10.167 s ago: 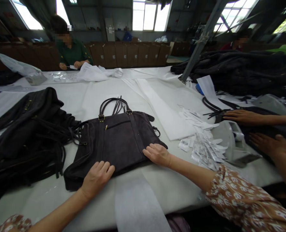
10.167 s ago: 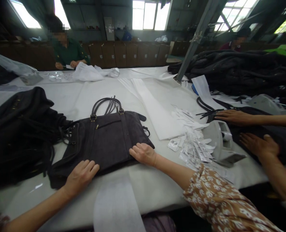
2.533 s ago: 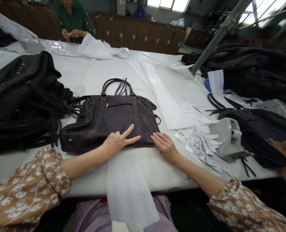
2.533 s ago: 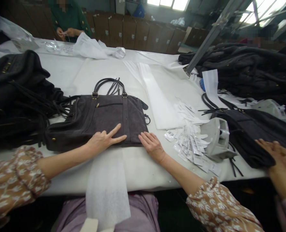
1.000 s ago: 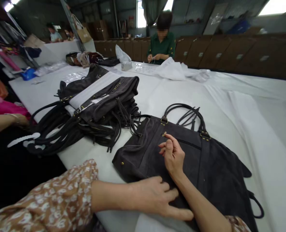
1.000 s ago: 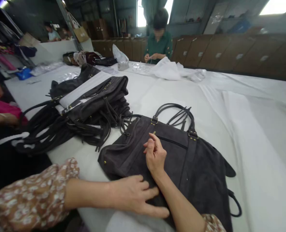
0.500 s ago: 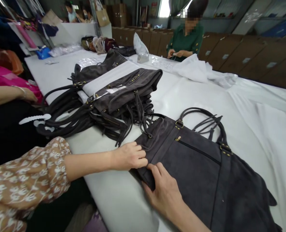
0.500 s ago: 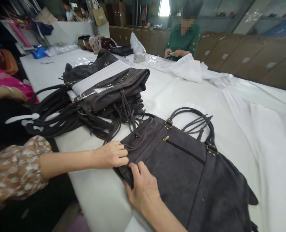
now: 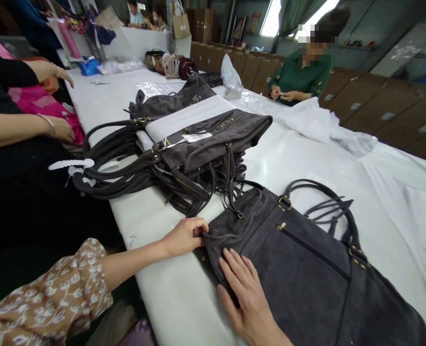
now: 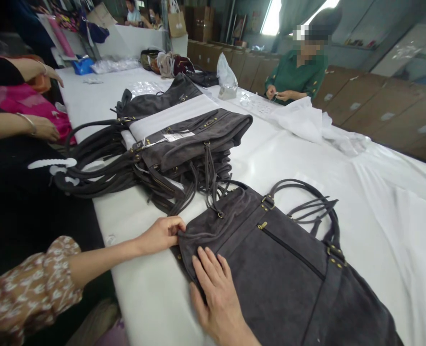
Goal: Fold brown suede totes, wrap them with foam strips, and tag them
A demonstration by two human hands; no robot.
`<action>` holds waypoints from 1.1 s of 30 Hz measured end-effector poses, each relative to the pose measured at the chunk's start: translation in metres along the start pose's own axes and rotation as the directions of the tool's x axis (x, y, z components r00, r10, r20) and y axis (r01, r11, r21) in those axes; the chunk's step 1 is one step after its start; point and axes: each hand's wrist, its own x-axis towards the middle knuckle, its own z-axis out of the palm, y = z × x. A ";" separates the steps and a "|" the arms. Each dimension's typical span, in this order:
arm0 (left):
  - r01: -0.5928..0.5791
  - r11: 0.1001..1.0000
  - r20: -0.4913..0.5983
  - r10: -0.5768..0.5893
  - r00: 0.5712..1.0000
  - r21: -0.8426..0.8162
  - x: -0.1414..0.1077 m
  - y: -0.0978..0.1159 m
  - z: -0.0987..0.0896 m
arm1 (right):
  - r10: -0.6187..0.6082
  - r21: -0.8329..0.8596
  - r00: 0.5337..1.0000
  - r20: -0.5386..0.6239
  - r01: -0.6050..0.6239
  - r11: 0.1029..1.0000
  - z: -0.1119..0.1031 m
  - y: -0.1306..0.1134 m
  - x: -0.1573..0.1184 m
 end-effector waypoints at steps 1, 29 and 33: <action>0.070 0.992 -0.010 -0.071 0.997 -0.104 -0.002 -0.001 -0.001 | -0.030 -0.016 0.999 0.027 0.030 0.999 0.000 0.001 0.000; 0.688 0.662 0.664 -0.375 0.647 -0.297 0.077 0.062 0.001 | -0.146 0.071 0.954 -0.264 0.170 0.983 -0.001 0.015 0.003; 0.590 0.807 0.585 -0.464 0.665 -0.030 0.096 0.080 0.027 | -0.182 0.017 0.953 -0.242 0.192 0.981 0.003 0.019 0.006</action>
